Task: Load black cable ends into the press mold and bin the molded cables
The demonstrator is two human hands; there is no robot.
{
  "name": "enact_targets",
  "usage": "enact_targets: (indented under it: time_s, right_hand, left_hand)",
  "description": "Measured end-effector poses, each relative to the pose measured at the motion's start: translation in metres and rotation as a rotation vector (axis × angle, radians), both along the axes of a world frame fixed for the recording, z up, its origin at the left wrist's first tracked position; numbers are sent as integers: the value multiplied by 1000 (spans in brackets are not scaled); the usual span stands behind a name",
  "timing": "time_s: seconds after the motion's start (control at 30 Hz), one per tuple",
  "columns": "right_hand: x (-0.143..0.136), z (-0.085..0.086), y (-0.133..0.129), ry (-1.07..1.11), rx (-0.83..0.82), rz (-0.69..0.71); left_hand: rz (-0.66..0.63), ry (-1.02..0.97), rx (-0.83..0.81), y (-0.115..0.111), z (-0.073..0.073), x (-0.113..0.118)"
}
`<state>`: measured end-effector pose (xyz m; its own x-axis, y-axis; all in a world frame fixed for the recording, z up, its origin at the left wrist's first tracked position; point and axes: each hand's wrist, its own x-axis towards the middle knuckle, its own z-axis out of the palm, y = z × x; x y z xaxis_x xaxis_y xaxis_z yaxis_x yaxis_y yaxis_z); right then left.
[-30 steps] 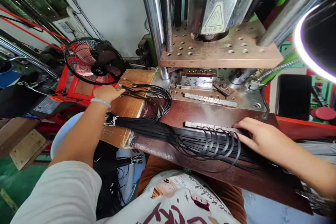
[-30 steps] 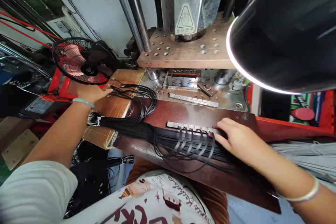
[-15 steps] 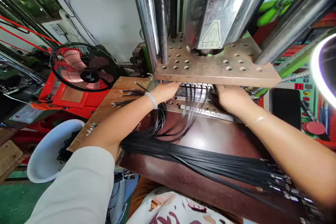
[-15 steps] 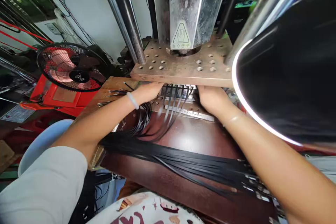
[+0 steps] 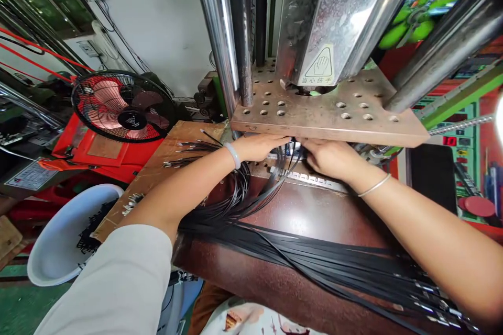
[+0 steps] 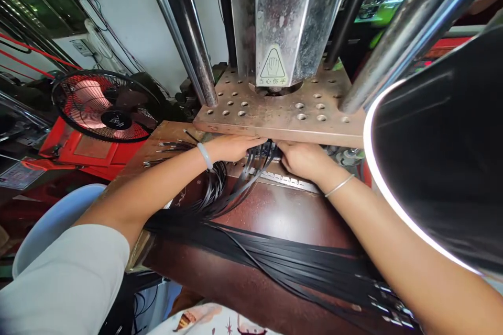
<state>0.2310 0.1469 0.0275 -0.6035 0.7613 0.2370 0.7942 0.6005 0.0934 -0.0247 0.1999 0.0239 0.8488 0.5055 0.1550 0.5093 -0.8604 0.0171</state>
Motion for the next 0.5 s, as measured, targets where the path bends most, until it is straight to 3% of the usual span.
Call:
enact_targets:
  time_s: [0.13,0.23,0.37,0.43,0.5]
  right_hand:
    - [-10,-8,-8,-74,148,-97]
    - [-11,-13,-1,-127,160,-136]
    - [-6,-6,0,-74,144,-158]
    - [1,4,-27,81,137,-121]
    - [13,10,-82,344,23,-72]
  left_hand:
    - [136,-5,85,-18,-1,4]
    - [156,1,120,-16,-4,18]
    - [167,20,-13,-9,6,20]
    - [231,-63,-83,-25,20,1]
    - [351,-268,-148,-66,34,-30]
